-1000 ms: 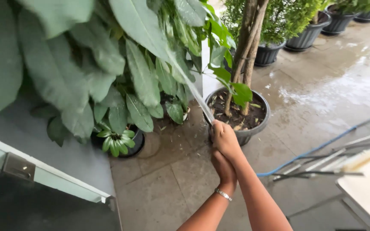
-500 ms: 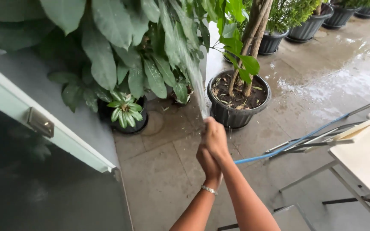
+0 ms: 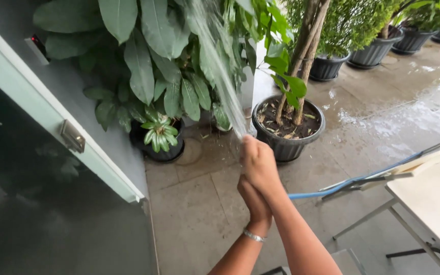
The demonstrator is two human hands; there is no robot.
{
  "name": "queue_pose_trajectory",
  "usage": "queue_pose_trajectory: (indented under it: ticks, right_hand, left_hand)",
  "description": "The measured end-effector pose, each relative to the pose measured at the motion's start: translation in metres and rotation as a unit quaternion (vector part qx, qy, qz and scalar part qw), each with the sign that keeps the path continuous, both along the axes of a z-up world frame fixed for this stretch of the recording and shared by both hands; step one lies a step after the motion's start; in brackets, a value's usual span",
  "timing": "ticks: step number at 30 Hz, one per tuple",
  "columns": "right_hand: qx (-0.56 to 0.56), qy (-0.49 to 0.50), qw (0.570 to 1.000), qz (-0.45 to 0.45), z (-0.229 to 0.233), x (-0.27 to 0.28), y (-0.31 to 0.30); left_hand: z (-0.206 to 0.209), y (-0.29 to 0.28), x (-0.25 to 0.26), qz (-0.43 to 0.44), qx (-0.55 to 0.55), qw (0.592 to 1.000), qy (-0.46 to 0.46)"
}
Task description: Watering various potted plants in a garden using a hose.
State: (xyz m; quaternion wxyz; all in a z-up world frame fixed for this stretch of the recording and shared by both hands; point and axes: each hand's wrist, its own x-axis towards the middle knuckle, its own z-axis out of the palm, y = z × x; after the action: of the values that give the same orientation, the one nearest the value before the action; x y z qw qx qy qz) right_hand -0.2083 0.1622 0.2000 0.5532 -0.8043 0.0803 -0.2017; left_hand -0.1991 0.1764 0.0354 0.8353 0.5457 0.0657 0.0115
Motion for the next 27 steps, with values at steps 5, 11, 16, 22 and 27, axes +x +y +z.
queue_pose_trajectory:
  ticks: [5,11,16,22,27]
  right_hand:
    - [0.005,0.091,0.995,0.030,-0.042,0.024,0.006]
    - [0.031,0.101,0.994,0.037,-0.055,0.031,0.004]
    - [-0.036,0.147,0.986,0.064,-0.107,0.045,0.001]
    - [0.016,0.157,0.987,0.038,-0.105,0.043,-0.003]
    - [0.003,0.213,0.976,0.045,-0.147,0.068,-0.009]
  left_hand:
    - [-0.012,0.009,-0.007,0.024,-0.040,0.997,0.058]
    - [0.004,0.014,-0.014,0.047,-0.058,0.993,0.087]
    - [-0.012,0.009,-0.029,0.040,-0.059,0.990,0.124]
    - [-0.071,-0.005,-0.001,0.034,-0.047,0.991,0.121]
    - [-0.024,-0.004,-0.018,0.027,-0.056,0.982,0.181]
